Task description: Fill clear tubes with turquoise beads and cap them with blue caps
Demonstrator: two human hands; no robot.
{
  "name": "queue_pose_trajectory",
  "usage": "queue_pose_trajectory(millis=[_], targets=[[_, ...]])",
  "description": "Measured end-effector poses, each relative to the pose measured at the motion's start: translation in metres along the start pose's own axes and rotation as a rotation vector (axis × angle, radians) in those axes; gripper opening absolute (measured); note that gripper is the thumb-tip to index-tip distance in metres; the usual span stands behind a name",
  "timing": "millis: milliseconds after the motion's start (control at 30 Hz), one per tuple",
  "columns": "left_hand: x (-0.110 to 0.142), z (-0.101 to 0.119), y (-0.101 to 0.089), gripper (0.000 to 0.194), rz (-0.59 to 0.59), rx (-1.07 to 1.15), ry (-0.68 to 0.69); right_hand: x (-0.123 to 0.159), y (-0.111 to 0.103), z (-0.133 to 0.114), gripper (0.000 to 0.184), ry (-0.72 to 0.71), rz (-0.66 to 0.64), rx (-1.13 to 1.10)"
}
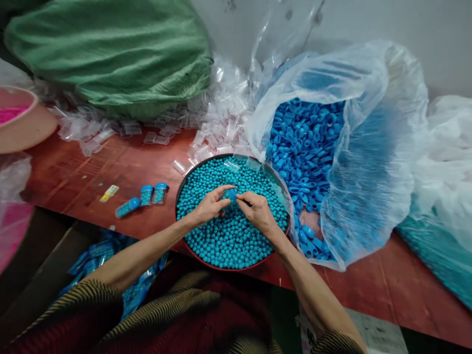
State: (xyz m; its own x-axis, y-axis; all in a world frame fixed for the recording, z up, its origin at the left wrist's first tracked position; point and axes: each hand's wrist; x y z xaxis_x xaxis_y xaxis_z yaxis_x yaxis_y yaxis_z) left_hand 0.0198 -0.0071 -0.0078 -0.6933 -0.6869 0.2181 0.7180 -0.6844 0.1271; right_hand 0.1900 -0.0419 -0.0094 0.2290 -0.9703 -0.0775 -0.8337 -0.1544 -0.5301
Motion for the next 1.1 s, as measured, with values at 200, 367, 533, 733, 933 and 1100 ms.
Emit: queue_pose_trajectory(millis=[200, 367, 533, 733, 933, 1100], targets=[[0.006, 0.011, -0.003, 0.057, -0.086, 0.009, -0.04, 0.002, 0.001, 0.002, 0.018, 0.075, 0.004, -0.177], [0.007, 0.01, -0.002, 0.059, -0.087, 0.004, -0.031, 0.002, 0.001, 0.001, 0.019, 0.072, 0.019, -0.159], [0.008, 0.009, -0.001, 0.059, -0.064, -0.011, -0.028, 0.005, -0.001, -0.003, 0.02, 0.09, -0.018, -0.151], [0.007, 0.001, 0.001, 0.052, -0.052, -0.013, 0.009, 0.007, 0.001, -0.005, 0.019, 0.064, -0.013, -0.095], [0.007, -0.011, 0.009, 0.035, 0.088, -0.027, 0.046, 0.011, 0.011, -0.009, 0.016, -0.045, 0.014, 0.015], [0.012, -0.002, -0.003, 0.038, -0.072, -0.047, -0.034, 0.009, -0.008, -0.011, 0.021, 0.136, -0.214, -0.349]])
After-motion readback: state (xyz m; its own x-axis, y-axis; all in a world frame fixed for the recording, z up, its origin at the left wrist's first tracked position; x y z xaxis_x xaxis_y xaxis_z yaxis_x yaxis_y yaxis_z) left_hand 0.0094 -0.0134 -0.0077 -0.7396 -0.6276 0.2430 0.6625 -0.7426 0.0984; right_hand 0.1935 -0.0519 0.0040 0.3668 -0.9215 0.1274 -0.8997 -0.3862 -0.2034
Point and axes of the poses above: each hand's wrist, its own x-axis away from the middle knuckle, its own y-axis out of the palm, z = x × y, and after that the axes turned 13 degrees about -z, right-handed
